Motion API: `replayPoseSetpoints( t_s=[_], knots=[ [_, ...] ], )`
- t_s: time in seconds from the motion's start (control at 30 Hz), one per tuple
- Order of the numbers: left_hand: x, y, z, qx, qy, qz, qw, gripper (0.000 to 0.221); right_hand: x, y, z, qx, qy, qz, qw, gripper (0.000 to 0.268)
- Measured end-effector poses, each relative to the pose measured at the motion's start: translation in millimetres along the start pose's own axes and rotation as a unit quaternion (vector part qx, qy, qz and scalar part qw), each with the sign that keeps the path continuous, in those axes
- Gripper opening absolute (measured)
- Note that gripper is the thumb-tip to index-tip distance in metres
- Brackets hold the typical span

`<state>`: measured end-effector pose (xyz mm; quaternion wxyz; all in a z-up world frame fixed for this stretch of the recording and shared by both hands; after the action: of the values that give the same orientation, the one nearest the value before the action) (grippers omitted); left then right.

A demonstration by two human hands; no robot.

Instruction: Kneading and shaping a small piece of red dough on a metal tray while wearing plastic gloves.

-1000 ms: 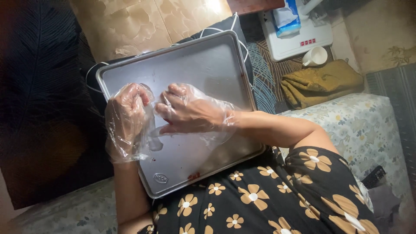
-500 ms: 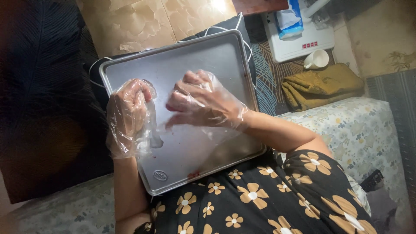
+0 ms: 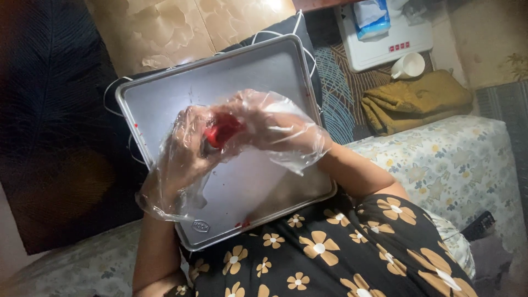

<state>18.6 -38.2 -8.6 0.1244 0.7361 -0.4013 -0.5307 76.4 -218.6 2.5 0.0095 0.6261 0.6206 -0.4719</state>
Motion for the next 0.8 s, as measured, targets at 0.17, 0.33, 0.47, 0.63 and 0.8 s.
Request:
replayPoseSetpoints(
  t_s=[0.17,0.33,0.47,0.63,0.8],
  knots=[
    [-18.9,43.3,-22.0,0.025,-0.004,-0.070,0.997,0.037,1.4,-1.6,3.4,0.094,-0.123,0.069,0.986,0.025],
    [-10.9,31.8,-16.9,0.081,0.049,-0.149,0.984,0.023,7.2,-2.0,6.1,0.116,-0.175,0.106,0.972,0.029],
    [4.5,36.8,-12.7,0.071,0.198,-0.144,0.967,0.018,19.3,7.5,15.4,0.093,-0.160,0.093,0.978,0.036],
    [-19.5,44.1,-13.1,0.070,0.046,-0.173,0.981,0.017,-9.2,-18.5,-8.9,0.090,-0.180,0.099,0.975,0.030],
    [-22.2,13.8,14.6,-0.030,-0.021,-0.128,0.991,0.047,-42.7,-43.4,-20.2,0.201,-0.175,-0.013,0.964,0.043]
  ],
)
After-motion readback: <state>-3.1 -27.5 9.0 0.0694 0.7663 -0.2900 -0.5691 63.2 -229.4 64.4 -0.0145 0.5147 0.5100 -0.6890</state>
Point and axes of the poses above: each hand's wrist, its own z-axis away from the middle knuckle, its own x-axis out of the palm, y = z × x, the point moved 2 cm from there along -z, towards the middle knuckle, and after that the axes turned 9 degrees about y, right-handed, at the moved point
